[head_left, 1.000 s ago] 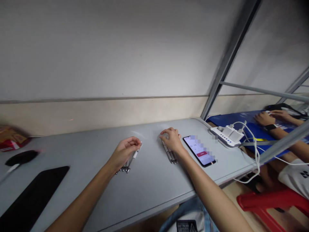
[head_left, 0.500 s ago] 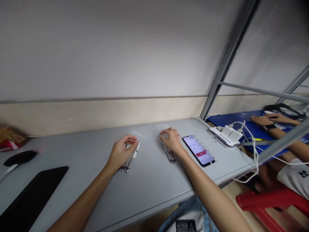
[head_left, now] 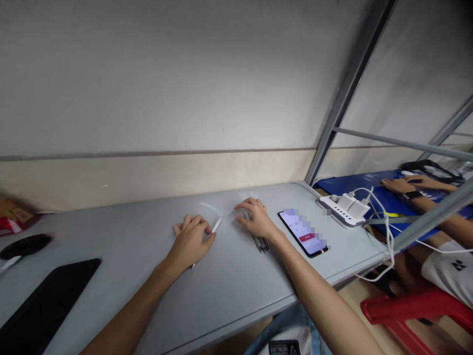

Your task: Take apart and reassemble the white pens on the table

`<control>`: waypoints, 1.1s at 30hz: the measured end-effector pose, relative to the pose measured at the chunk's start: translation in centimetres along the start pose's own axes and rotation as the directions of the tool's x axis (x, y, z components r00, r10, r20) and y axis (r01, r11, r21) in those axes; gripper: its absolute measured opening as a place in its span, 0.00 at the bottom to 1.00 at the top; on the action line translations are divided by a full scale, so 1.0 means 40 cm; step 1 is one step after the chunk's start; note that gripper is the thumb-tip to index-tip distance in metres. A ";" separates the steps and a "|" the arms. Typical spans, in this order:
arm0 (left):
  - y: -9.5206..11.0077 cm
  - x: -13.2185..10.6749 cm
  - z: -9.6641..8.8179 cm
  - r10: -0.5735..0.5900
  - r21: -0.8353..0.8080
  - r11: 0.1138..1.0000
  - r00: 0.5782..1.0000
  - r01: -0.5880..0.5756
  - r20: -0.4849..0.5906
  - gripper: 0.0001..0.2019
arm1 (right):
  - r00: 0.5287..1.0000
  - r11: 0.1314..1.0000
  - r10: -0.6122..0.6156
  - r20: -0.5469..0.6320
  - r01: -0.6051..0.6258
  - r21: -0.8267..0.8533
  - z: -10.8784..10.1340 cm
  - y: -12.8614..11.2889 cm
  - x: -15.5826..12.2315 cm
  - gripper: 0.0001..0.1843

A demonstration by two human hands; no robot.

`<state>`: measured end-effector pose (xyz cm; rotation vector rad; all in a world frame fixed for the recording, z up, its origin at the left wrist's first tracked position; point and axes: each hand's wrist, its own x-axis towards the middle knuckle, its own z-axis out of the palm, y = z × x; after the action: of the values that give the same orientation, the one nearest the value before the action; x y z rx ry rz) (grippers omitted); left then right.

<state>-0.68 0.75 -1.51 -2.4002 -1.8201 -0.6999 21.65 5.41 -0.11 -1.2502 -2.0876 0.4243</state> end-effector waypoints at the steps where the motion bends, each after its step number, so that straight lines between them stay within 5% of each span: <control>1: 0.009 0.001 -0.004 0.004 -0.048 0.999 1.000 -0.003 0.010 0.11 | 0.995 0.995 -0.094 0.034 0.094 0.020 -0.001 -0.008 -0.003 0.19; 3: 0.028 0.004 -0.014 0.013 -0.148 0.989 0.999 -0.007 0.037 0.11 | 0.965 0.969 -0.243 0.096 0.237 0.070 -0.002 -0.021 -0.007 0.22; 6: 0.043 0.007 -0.024 0.054 -0.324 0.946 0.995 -0.023 0.087 0.13 | 0.947 0.955 -0.286 0.144 0.269 0.127 0.000 -0.028 -0.006 0.15; 13: 0.014 0.016 -0.022 0.099 -0.126 0.987 0.995 -0.101 -0.015 0.14 | 0.999 0.935 -0.040 0.036 0.024 0.354 -0.007 -0.010 0.006 0.14; 18: -0.002 0.019 -0.023 0.154 -0.089 0.983 0.986 -0.159 -0.066 0.13 | 0.970 0.825 0.002 0.243 -0.139 0.548 -0.011 -0.011 0.005 0.24; 26: 0.014 0.011 -0.045 0.225 0.006 0.974 0.974 -0.224 -0.037 0.13 | 0.913 0.766 0.084 0.398 -0.315 0.560 -0.001 -0.002 0.007 0.29; 29: 0.014 0.011 -0.051 0.245 0.043 0.969 0.968 -0.243 -0.051 0.11 | 0.916 0.758 0.035 0.399 -0.284 0.588 -0.008 -0.009 0.002 0.27; 33: 0.003 0.014 -0.045 0.185 -0.017 0.982 0.980 -0.187 -0.077 0.12 | 0.972 0.873 -0.063 0.228 -0.057 0.484 -0.015 -0.030 -0.005 0.22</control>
<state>-1.02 0.67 0.34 -2.4806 -1.5431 -0.7850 21.34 4.60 0.95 -0.9246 -1.9910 1.0742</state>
